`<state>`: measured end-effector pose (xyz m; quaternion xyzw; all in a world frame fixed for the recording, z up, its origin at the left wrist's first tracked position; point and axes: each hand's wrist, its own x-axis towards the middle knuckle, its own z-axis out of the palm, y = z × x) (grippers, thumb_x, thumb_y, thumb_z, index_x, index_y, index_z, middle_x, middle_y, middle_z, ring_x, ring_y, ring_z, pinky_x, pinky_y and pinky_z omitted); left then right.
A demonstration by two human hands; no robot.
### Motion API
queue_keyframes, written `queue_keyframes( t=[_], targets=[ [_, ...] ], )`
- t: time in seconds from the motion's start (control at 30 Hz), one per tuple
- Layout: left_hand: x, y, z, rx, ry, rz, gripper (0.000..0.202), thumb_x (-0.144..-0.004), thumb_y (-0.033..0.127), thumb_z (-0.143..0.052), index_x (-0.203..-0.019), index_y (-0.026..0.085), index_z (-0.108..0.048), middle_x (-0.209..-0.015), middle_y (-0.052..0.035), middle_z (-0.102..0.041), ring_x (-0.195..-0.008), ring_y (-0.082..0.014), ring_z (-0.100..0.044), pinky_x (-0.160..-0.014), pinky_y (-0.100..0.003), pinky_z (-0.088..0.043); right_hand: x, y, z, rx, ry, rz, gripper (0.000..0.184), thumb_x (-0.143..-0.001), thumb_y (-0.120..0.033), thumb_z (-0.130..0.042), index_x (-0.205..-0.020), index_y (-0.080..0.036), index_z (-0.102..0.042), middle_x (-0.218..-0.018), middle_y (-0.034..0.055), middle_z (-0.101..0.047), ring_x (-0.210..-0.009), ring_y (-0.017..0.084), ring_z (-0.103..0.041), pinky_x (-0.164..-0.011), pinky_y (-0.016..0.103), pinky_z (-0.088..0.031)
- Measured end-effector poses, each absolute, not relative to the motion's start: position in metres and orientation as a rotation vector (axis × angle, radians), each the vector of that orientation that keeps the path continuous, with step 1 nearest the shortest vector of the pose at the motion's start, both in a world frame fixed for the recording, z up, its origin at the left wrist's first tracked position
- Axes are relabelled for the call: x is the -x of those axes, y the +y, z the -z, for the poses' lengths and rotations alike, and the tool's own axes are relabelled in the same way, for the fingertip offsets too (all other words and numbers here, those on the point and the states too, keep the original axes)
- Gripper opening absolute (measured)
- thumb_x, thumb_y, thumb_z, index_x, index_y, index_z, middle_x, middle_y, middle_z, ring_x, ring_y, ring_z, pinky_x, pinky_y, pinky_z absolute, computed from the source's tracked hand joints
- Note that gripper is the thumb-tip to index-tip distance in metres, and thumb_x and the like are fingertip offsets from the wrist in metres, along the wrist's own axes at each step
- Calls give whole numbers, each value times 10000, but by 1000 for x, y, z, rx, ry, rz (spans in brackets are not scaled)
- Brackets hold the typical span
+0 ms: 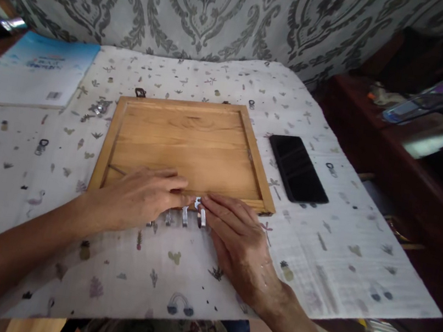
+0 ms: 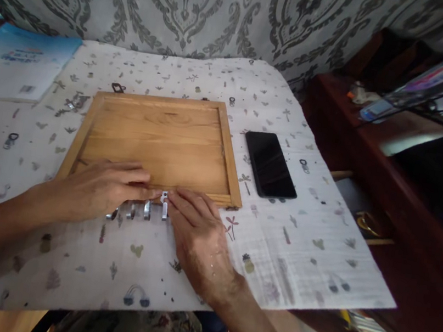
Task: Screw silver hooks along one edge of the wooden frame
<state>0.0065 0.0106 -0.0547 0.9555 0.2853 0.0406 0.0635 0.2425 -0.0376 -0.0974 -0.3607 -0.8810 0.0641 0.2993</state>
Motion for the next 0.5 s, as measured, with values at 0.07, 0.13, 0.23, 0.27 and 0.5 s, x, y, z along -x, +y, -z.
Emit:
queue_keyframes(
  t=[0.07,0.13,0.23,0.27,0.5],
  targets=[
    [-6,11,56,-2887,861,-131,343,-947,37,-468,-1101,227,-709,-828,-22,-562,-787,-166,-553,-553,-291,-292,-243,-36,97,947,-2342,-165,351,-913,-14,-502,-1163,-139,-715,-1189,115,-743,-1162,270,-641,-966,480,-541],
    [-6,11,57,-2885,865,-128,336,-950,47,-474,-1100,229,-713,-833,-24,-566,-792,-165,-557,-555,-289,-299,-244,-35,96,945,-2339,-167,366,-919,-22,-493,-1170,-160,-720,-1171,107,-751,-1132,266,-649,-952,480,-541],
    [-7,12,55,-2870,885,-113,323,-956,65,-488,-1093,238,-723,-827,-23,-574,-789,-160,-564,-565,-285,-321,-245,-34,93,966,-2364,-172,384,-930,-31,-467,-1158,-199,-727,-1167,77,-756,-1095,252,-653,-975,493,-513],
    [-7,12,55,-2857,894,-118,317,-962,78,-490,-1094,244,-726,-821,-20,-579,-783,-156,-569,-569,-283,-332,-245,-34,93,979,-2380,-176,397,-928,-28,-460,-1156,-213,-728,-1173,66,-755,-1094,246,-652,-997,503,-494],
    [-3,16,47,-2712,974,-292,371,-959,90,-451,-1196,227,-702,-989,-31,-731,-866,-169,-675,-644,-264,-453,-246,-36,93,1024,-2415,-173,522,-881,15,-471,-1254,-276,-689,-1218,28,-742,-1111,240,-637,-1083,557,-394]
  ],
)
